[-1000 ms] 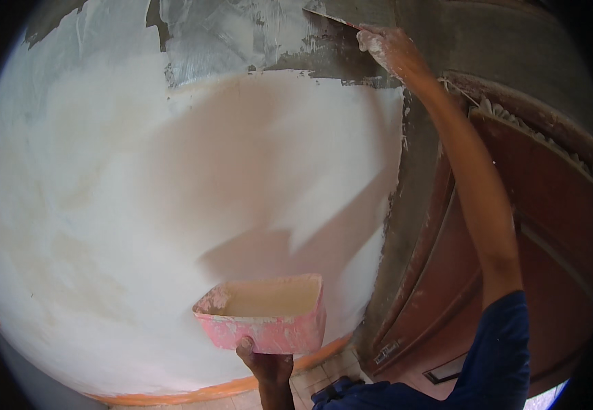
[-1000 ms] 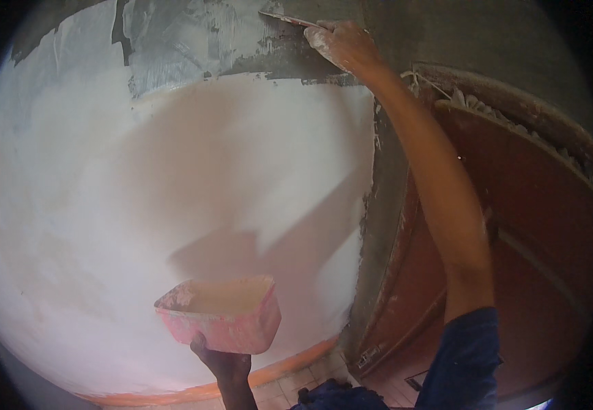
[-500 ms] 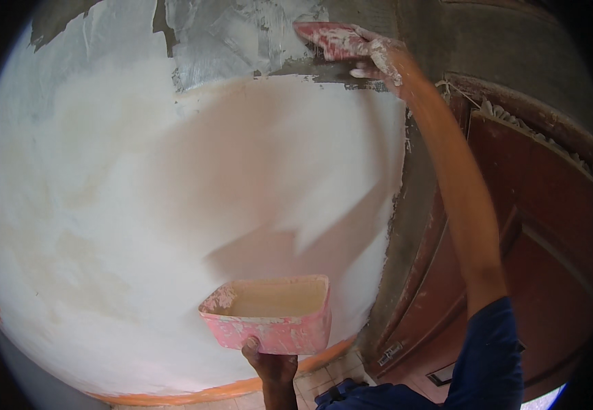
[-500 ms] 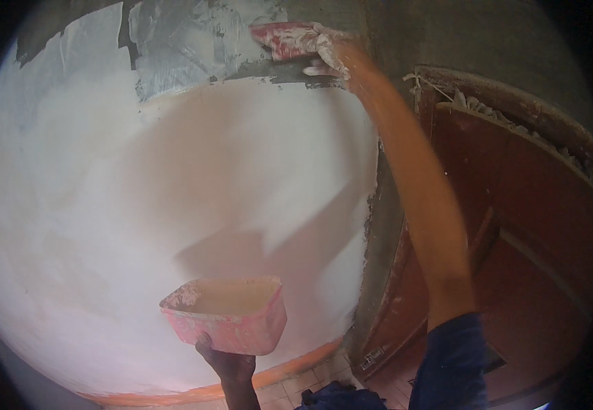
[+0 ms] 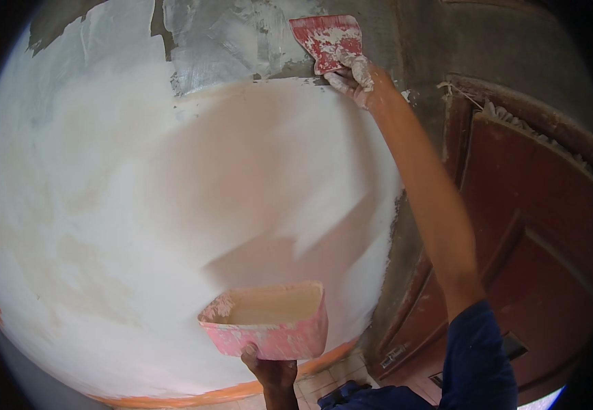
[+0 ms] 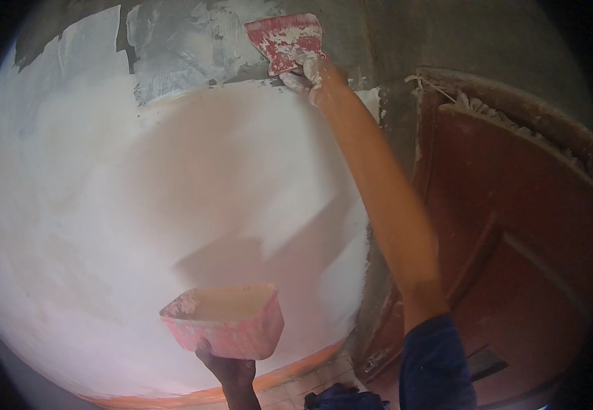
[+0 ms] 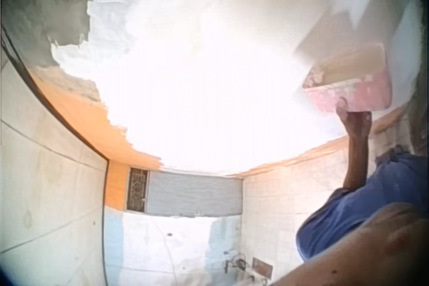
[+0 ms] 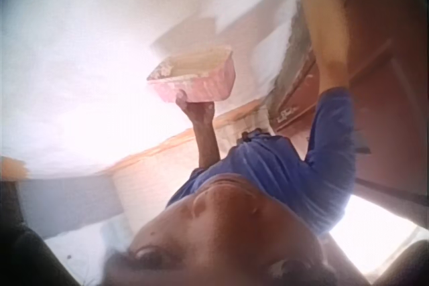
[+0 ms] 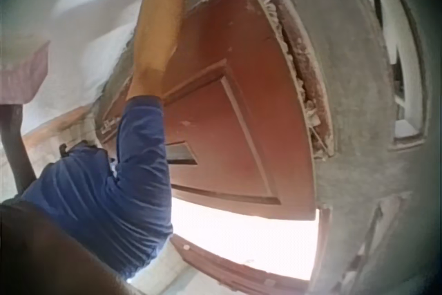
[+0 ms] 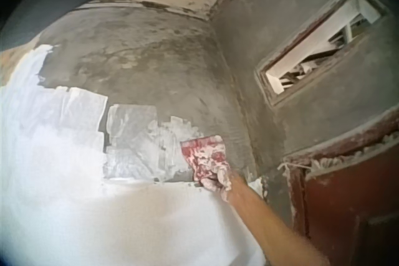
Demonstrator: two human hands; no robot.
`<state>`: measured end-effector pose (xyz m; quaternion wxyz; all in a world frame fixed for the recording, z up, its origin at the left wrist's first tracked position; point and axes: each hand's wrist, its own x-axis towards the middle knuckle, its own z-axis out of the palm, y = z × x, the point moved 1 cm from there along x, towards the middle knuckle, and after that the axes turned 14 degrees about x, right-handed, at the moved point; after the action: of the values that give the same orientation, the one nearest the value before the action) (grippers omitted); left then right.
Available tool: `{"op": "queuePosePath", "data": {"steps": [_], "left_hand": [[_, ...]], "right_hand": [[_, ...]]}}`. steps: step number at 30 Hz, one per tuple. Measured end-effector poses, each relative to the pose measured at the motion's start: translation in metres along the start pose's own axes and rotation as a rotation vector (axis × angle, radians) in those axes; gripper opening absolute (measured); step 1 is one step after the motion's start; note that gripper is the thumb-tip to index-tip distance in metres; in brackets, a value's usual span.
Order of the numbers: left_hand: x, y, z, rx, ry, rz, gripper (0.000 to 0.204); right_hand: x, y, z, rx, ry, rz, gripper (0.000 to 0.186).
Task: The person applies plaster to a section of wall using a scraper and a plastic container.
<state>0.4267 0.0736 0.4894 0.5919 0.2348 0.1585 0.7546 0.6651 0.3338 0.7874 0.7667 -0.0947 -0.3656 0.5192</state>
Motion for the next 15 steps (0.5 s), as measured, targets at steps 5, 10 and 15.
{"op": "queuePosePath", "data": {"steps": [5,10,15], "left_hand": [[0.002,0.0,0.0,0.039,0.109,0.078,0.067],[0.004,-0.001,-0.014,0.323,0.051,0.115,0.067],[0.0,-0.004,-0.003,0.191,-0.022,0.116,0.065]], "right_hand": [[-0.01,-0.014,0.01,-0.273,0.142,-0.008,0.024],[0.013,0.007,-0.028,-0.148,0.276,0.011,0.016],[-0.025,-0.037,-0.061,-0.335,0.351,-0.059,0.012]]}}
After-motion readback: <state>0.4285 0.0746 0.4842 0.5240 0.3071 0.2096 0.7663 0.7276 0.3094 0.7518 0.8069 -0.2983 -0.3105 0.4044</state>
